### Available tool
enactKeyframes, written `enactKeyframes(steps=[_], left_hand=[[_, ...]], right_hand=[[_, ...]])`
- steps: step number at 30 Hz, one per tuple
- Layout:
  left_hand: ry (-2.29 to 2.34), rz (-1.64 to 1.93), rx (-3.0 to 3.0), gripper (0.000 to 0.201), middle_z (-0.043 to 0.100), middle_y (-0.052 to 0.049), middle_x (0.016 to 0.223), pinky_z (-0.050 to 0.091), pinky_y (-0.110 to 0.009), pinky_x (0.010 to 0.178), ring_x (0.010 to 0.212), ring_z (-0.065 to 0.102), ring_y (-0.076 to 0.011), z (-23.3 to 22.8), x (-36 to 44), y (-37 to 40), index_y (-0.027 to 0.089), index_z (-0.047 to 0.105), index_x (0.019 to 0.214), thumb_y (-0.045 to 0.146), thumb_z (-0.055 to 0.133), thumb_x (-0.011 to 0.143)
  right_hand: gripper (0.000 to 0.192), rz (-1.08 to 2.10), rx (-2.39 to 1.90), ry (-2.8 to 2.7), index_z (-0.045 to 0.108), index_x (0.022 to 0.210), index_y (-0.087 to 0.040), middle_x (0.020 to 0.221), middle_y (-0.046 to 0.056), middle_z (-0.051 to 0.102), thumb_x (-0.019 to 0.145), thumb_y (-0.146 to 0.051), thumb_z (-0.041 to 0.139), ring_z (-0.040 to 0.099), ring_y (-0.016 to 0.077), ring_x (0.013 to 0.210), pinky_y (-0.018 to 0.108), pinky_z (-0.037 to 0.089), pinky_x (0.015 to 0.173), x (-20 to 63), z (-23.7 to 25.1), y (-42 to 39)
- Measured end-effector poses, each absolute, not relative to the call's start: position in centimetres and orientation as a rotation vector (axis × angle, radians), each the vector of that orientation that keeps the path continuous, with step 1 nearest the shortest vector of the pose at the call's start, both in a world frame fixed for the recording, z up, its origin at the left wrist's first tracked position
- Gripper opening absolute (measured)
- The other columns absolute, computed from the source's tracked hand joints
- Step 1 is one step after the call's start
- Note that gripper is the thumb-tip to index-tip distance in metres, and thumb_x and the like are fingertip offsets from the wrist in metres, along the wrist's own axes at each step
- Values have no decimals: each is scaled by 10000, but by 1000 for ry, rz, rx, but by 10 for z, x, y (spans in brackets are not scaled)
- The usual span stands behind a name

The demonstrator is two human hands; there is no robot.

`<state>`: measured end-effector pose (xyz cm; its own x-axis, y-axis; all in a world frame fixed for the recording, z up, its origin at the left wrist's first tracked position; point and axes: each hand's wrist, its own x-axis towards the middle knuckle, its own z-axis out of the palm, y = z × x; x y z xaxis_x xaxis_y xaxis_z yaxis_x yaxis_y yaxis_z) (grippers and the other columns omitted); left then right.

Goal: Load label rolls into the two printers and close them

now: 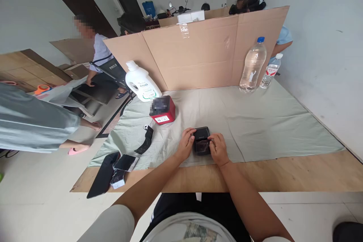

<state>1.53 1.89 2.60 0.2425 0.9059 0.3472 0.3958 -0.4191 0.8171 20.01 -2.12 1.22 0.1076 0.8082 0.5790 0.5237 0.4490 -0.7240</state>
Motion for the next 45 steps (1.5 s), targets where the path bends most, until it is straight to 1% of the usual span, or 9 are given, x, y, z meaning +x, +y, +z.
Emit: enactKeyframes(steps=[5, 10, 15, 20, 25, 28, 34, 39, 45], left_hand=[[1214, 1063, 1698, 449, 377, -100, 1466, 225, -442, 1171, 1394, 316, -214, 18, 23, 7, 218, 508, 1289, 481, 347, 963], [1161, 1039, 1576, 428, 253, -51, 1562, 201, -402, 1188, 1437, 249, -187, 21, 34, 1, 244, 474, 1335, 432, 347, 972], [1208, 1136, 1561, 379, 377, -63, 1490, 246, -394, 1169, 1386, 344, -186, 19, 40, 10, 222, 563, 1228, 393, 344, 971], [1237, 1176, 1455, 228, 470, -87, 1373, 368, -405, 1084, 1259, 481, -211, 13, 42, 25, 194, 621, 1030, 325, 503, 887], [1186, 1181, 1384, 383, 508, -97, 1340, 398, -396, 1057, 1224, 510, -190, 4, 46, 30, 215, 478, 1247, 253, 504, 867], [1166, 1207, 1433, 478, 490, -101, 1369, 385, -382, 1070, 1259, 483, -190, -1, 47, 31, 224, 384, 1344, 282, 492, 882], [1186, 1238, 1512, 511, 464, -112, 1392, 375, -384, 1083, 1282, 464, -196, -6, 47, 31, 212, 368, 1367, 389, 475, 900], [1134, 1301, 1348, 534, 452, -133, 1410, 386, -367, 1082, 1302, 462, -188, -10, 45, 23, 206, 322, 1384, 499, 375, 941], [1127, 1396, 1206, 587, 494, -140, 1356, 426, -391, 1055, 1255, 511, -185, -20, 42, 19, 206, 368, 1331, 614, 192, 947]], right_hand=[[339, 315, -1374, -1572, 562, 1205, -214, 1134, 101, 639, 951, -361, 391, 593, 223, 1053, 418, 507, 907, 198, 5, -18], [370, 270, -1364, -1610, 560, 1250, -211, 1148, 107, 661, 964, -349, 370, 623, 222, 1045, 414, 522, 910, 199, 6, -21], [383, 225, -1389, -1641, 553, 1282, -236, 1179, 104, 628, 963, -282, 347, 594, 221, 1082, 446, 509, 948, 196, 7, -21], [377, 94, -1415, -1668, 598, 1228, -216, 1318, 135, 519, 933, -205, 364, 584, 217, 1058, 443, 520, 925, 192, 6, -22], [419, -9, -1410, -1746, 586, 1251, -215, 1271, 114, 587, 884, -139, 398, 547, 248, 1111, 468, 498, 941, 191, 7, -24], [443, 8, -1473, -1774, 594, 1246, -211, 1262, 112, 606, 844, -124, 429, 563, 265, 1086, 479, 483, 925, 190, 9, -25], [469, -15, -1543, -1839, 592, 1245, -213, 1276, 107, 610, 809, -100, 461, 599, 259, 1051, 437, 485, 888, 192, 12, -27], [483, 81, -1497, -1787, 474, 1346, -214, 1321, 128, 556, 870, -165, 412, 557, 269, 1155, 473, 491, 941, 191, 11, -33], [897, 121, -1603, -1625, 279, 1442, -159, 1306, 215, 509, 711, -492, 680, 511, 373, 1180, 581, 465, 926, 163, 10, -43]])
